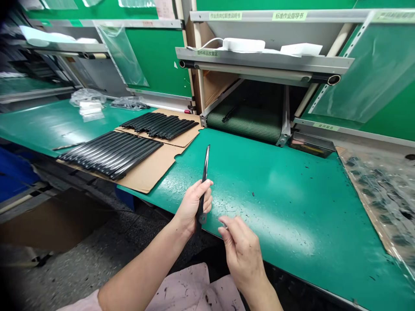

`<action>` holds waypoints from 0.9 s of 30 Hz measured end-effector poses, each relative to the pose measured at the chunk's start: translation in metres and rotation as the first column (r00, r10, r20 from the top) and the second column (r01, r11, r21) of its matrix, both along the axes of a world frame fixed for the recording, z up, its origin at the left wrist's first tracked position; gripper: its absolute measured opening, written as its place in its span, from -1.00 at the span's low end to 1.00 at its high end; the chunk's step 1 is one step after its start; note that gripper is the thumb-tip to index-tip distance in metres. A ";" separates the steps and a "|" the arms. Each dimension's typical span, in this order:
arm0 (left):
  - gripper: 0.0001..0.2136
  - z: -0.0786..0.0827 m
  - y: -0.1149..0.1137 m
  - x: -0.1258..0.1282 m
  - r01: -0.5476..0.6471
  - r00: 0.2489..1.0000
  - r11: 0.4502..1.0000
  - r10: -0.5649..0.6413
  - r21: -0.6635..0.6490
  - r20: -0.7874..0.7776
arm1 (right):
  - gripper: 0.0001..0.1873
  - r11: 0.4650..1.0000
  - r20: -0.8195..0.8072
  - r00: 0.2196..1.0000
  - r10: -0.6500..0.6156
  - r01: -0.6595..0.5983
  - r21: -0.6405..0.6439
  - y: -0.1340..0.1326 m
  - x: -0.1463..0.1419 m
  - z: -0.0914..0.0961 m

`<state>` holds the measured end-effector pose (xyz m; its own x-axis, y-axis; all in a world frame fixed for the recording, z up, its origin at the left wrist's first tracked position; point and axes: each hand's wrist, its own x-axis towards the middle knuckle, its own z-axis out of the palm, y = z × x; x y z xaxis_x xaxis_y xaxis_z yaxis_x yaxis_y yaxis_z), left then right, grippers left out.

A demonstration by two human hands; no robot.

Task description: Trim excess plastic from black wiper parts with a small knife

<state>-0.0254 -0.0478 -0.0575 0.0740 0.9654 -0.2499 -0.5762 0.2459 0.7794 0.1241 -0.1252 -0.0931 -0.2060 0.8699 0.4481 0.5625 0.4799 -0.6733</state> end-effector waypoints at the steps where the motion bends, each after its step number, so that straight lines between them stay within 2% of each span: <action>1: -0.63 -0.001 -0.001 0.000 0.006 1.000 1.000 -0.006 0.003 -0.008 | -0.79 1.000 0.034 0.999 0.012 -0.013 0.017 -0.003 -0.002 0.000; 4: -0.64 -0.001 -0.004 0.002 0.028 0.999 1.000 -0.028 0.000 -0.039 | -0.76 0.999 0.158 0.987 0.001 -0.007 0.038 -0.013 -0.013 0.001; 8: -0.65 -0.001 -0.010 0.007 0.085 0.994 0.996 -0.086 -0.020 -0.061 | -0.49 0.993 0.288 0.954 -0.078 0.051 0.102 -0.016 -0.020 0.005; 11: -0.64 0.000 -0.013 0.010 0.114 0.992 0.993 -0.115 -0.032 -0.059 | -0.45 0.986 0.337 0.936 -0.104 0.053 0.158 -0.013 -0.020 0.006; 15: -0.61 0.003 -0.015 0.013 0.107 0.994 0.993 -0.109 -0.056 -0.023 | -0.45 0.975 0.302 0.944 -0.130 0.067 0.211 -0.014 -0.020 0.005; 20: -0.60 0.006 -0.015 0.015 0.040 0.999 0.997 -0.038 -0.072 0.030 | -0.41 0.956 0.266 0.945 -0.193 0.120 0.266 -0.019 -0.024 0.005; 27: -0.61 0.008 -0.014 0.014 -0.015 0.997 0.996 0.021 -0.083 0.069 | -0.39 0.960 0.226 0.947 -0.228 0.180 0.216 -0.020 -0.028 0.001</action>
<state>-0.0117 -0.0619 -0.0496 0.0769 0.9432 -0.3231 -0.6337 0.2964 0.7145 0.0962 -0.1450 -0.0917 -0.1582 0.8085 0.5669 0.7981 0.4427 -0.4087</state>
